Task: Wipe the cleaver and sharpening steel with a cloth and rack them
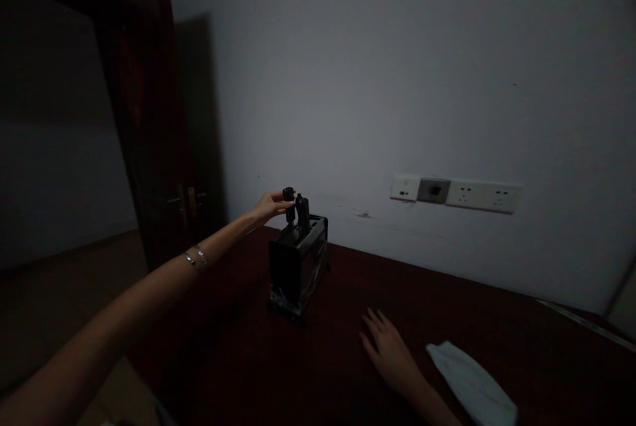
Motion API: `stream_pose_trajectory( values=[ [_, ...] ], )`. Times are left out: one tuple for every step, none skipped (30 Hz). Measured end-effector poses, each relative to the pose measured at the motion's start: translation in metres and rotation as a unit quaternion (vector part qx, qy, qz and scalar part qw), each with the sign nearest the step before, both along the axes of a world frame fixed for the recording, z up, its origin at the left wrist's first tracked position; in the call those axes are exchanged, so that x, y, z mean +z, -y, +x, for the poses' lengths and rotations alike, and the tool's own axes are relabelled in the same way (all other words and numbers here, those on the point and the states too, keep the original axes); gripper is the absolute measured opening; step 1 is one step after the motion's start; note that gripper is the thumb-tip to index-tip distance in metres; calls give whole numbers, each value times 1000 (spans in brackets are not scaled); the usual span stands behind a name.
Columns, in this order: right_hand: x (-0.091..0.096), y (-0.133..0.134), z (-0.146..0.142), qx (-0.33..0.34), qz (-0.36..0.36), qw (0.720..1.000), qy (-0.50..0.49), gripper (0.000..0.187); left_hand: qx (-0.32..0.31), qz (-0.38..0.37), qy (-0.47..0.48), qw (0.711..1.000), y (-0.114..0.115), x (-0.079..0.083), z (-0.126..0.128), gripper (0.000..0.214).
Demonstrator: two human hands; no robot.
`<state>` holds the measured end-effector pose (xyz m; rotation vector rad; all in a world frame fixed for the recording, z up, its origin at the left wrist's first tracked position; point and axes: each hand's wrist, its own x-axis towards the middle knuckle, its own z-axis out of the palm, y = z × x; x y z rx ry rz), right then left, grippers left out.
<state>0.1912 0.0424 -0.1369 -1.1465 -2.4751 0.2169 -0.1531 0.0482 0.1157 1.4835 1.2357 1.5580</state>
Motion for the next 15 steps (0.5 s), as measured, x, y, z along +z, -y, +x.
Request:
stream_pose_trajectory(
  values=[
    [0,0,0,0,0,1000,-1,53,2,1,5,1000,1,-3,1,52],
    [1,0,0,1,1,1000,-1,53,7,3,10,1000,1,-6,1,51],
    [1,1,1,3,2,1000,-1,53,11,6,15,1000,0,-9,1,51],
    [1,1,1,4,3,1000,0,54,13,8,20,1000,0,-12,0,50],
    [1,1,1,3,3,1000,1,54,14,9,25,1000,-1,-15,0,49],
    [1,1,1,2,2,1000,3,54,14,8,29,999,-1,-18,0,47],
    [1,1,1,1,1,1000,4,54,14,5,32,999,-1,-21,0,46],
    [1,2,0,-1,0,1000,4,54,14,3,34,999,-1,-23,0,44],
    [1,2,0,-3,-2,1000,2,54,15,2,36,999,-1,-26,0,42],
    [2,2,0,-5,-4,1000,-1,53,14,1,35,999,0,-28,1,40],
    [2,2,0,-6,-6,1000,-5,53,11,3,34,999,1,-30,2,38],
    [2,2,0,-6,-8,1000,-8,53,8,5,33,999,2,-31,3,37],
    [3,2,0,-7,-9,1000,-12,53,7,6,33,999,3,-32,4,36],
    [3,2,0,-8,-10,1000,-14,52,8,4,34,999,4,-32,5,36],
    [3,2,0,-9,-11,1000,-17,52,10,1,37,999,5,-33,6,36]
  ],
)
